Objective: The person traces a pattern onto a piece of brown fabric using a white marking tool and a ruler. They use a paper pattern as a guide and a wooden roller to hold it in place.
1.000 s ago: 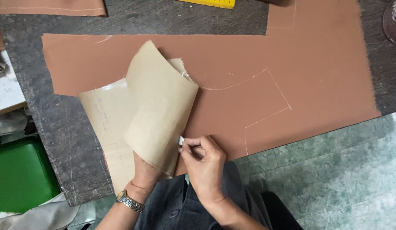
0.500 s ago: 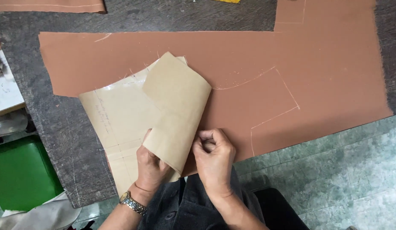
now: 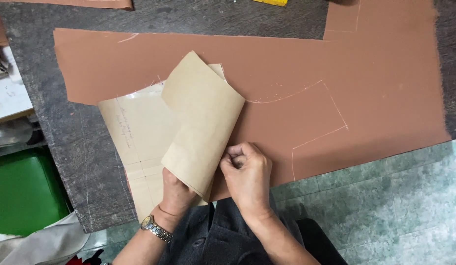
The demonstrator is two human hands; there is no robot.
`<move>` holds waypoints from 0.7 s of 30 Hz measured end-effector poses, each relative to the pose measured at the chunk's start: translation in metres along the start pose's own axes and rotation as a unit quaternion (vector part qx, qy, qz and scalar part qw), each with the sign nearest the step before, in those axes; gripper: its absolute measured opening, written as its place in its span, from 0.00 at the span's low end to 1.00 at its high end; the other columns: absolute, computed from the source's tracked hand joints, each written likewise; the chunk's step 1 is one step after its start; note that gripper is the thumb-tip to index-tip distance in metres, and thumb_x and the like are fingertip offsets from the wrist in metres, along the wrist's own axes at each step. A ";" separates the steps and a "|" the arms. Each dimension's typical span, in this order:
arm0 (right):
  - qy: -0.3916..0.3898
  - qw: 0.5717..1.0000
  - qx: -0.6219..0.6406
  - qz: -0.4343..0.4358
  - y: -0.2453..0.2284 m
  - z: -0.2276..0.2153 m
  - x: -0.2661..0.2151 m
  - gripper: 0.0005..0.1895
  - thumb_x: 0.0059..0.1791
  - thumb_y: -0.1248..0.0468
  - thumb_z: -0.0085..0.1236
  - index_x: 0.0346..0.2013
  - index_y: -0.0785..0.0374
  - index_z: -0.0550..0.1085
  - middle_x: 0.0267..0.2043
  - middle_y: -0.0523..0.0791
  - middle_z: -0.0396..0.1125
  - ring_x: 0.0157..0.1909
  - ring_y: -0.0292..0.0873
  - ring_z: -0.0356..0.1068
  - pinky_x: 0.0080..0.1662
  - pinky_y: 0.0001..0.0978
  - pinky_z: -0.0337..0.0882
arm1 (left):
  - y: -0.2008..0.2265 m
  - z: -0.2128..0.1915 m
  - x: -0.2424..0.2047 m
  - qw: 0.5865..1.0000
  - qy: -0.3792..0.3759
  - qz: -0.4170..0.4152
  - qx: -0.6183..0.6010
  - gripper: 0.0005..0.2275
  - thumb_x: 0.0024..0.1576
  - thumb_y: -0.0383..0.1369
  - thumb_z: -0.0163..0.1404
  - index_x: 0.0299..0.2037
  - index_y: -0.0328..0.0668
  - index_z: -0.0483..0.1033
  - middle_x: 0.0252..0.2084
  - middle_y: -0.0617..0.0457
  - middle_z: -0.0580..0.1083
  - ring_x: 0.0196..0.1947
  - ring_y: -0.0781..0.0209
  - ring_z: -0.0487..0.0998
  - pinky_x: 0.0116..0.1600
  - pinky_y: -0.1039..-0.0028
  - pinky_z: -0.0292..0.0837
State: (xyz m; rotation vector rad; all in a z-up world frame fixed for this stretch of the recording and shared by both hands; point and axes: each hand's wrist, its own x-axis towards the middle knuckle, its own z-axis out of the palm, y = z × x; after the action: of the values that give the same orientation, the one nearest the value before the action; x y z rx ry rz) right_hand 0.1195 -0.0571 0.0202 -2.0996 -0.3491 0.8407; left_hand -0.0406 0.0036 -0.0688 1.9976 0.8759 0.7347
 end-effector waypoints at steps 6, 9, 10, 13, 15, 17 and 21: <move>-0.034 0.997 -0.071 -0.009 0.002 -0.003 0.003 0.03 0.35 0.70 0.58 0.23 0.64 0.77 0.14 0.49 0.71 0.19 0.48 0.73 0.22 0.35 0.70 | -0.028 0.008 -0.004 1.000 0.007 0.000 -0.001 0.06 0.49 0.23 0.45 0.22 0.42 0.64 0.26 0.55 0.66 0.27 0.60 0.68 0.34 0.70 0.66; -0.063 0.994 -0.093 0.002 0.000 -0.011 0.004 0.03 0.36 0.69 0.58 0.23 0.64 0.77 0.15 0.49 0.71 0.19 0.49 0.73 0.23 0.36 0.70 | -0.099 0.021 -0.022 1.000 0.009 0.001 -0.002 0.06 0.50 0.24 0.45 0.22 0.42 0.64 0.26 0.54 0.67 0.27 0.59 0.68 0.34 0.70 0.66; -0.072 0.992 -0.093 -0.038 0.000 -0.014 0.007 0.04 0.35 0.70 0.58 0.24 0.64 0.77 0.17 0.50 0.72 0.22 0.49 0.74 0.23 0.37 0.71 | -0.143 0.023 -0.039 1.000 0.010 0.002 -0.002 0.06 0.50 0.24 0.45 0.22 0.42 0.64 0.26 0.54 0.67 0.27 0.59 0.68 0.34 0.70 0.66; -0.107 0.981 -0.094 -0.131 -0.004 -0.024 0.017 0.09 0.36 0.73 0.58 0.29 0.65 0.78 0.21 0.51 0.71 0.25 0.49 0.74 0.24 0.33 0.73 | -0.190 0.021 -0.062 1.000 0.010 0.000 -0.002 0.06 0.50 0.24 0.45 0.22 0.42 0.64 0.26 0.54 0.67 0.28 0.59 0.68 0.34 0.70 0.66; -0.131 0.969 -0.093 -0.187 -0.009 -0.029 0.029 0.11 0.37 0.74 0.58 0.33 0.65 0.79 0.23 0.52 0.70 0.27 0.48 0.73 0.25 0.29 0.74 | -0.193 0.021 -0.059 1.000 0.009 0.000 -0.002 0.06 0.50 0.24 0.45 0.22 0.42 0.64 0.26 0.54 0.67 0.28 0.58 0.68 0.35 0.70 0.66; -0.227 0.917 -0.153 -0.289 -0.014 -0.034 0.043 0.07 0.42 0.73 0.54 0.32 0.66 0.78 0.27 0.54 0.69 0.31 0.58 0.71 0.28 0.45 0.72 | -0.192 0.020 -0.057 1.000 0.008 -0.001 -0.001 0.06 0.50 0.24 0.45 0.22 0.42 0.64 0.26 0.54 0.67 0.28 0.58 0.68 0.35 0.70 0.66; -0.305 0.871 -0.219 -0.318 -0.042 -0.047 0.065 0.06 0.45 0.70 0.53 0.33 0.64 0.77 0.34 0.53 0.71 0.39 0.62 0.71 0.36 0.49 0.71 | -0.178 0.015 -0.055 1.000 0.005 -0.004 -0.001 0.06 0.51 0.24 0.45 0.23 0.41 0.64 0.26 0.54 0.67 0.28 0.58 0.68 0.35 0.70 0.67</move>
State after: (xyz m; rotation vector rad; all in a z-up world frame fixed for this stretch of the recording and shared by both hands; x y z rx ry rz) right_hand 0.2008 -0.0258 0.0446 -1.8376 -1.6026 1.0493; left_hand -0.1172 0.0293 -0.2369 1.9893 0.8888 0.7405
